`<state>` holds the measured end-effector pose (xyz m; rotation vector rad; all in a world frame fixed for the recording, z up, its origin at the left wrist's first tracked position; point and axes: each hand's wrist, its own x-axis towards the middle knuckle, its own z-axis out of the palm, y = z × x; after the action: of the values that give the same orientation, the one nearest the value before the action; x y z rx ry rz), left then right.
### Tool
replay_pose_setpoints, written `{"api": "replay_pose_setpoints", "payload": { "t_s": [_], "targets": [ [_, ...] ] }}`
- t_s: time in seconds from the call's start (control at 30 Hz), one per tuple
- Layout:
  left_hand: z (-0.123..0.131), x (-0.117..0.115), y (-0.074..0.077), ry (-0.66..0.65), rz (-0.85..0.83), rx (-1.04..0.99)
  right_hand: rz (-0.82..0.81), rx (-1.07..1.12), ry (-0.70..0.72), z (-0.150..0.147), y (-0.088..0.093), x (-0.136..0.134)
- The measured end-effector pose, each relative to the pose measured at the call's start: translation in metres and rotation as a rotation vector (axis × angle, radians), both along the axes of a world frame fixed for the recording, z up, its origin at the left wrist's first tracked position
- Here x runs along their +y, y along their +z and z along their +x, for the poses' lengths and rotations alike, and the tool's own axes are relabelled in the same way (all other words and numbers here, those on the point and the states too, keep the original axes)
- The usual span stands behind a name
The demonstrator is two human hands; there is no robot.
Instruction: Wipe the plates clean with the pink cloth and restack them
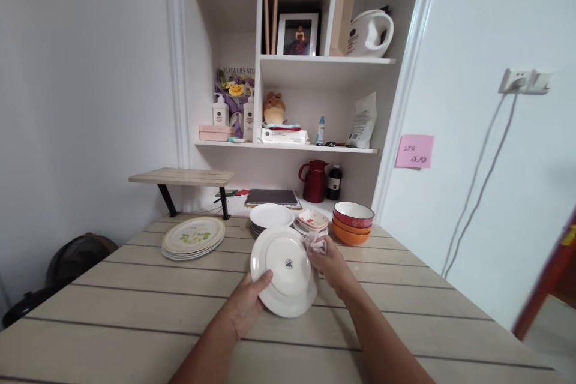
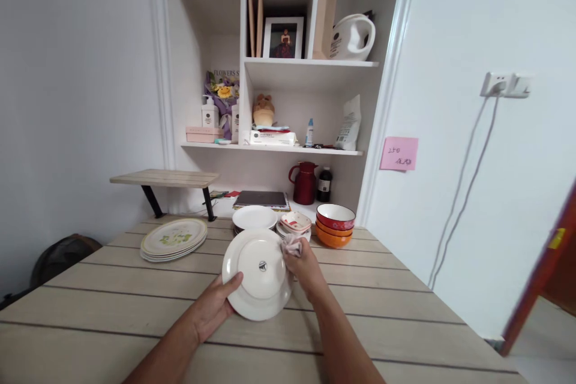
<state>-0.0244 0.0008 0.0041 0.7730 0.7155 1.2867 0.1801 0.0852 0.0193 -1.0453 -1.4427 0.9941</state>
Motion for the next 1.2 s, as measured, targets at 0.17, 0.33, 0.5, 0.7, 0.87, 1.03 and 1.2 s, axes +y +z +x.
{"api": "replay_pose_setpoints", "payload": {
  "t_s": [0.17, 0.33, 0.5, 0.7, 0.87, 1.03, 1.2],
  "targets": [
    [-0.001, 0.002, 0.005, 0.192, 0.259, 0.352, -0.105, 0.438, -0.108, 0.008, 0.003, 0.006],
    [-0.004, 0.011, -0.001, 0.091, 0.616, 0.804, -0.172, 0.613, -0.127, 0.018, 0.002, 0.013],
    [-0.001, 0.015, -0.011, -0.094, 0.721, 1.013, -0.129, 0.71, -0.23, 0.035, 0.006, 0.02],
    [-0.003, 0.02, -0.02, -0.042, 0.746, 1.064, -0.018, 0.611, -0.193, 0.031, 0.018, 0.009],
    [-0.009, 0.023, -0.024, 0.038, 0.783, 1.177, -0.099, 0.235, 0.076, 0.013, 0.009, -0.002],
    [-0.006, 0.024, -0.024, 0.319, 0.694, 1.177, -0.028, -0.391, 0.211, 0.009, -0.008, 0.002],
    [-0.005, 0.024, -0.021, 0.586, 0.483, 1.192, 0.095, -0.577, 0.22, 0.005, -0.007, 0.0]
  ]
}}
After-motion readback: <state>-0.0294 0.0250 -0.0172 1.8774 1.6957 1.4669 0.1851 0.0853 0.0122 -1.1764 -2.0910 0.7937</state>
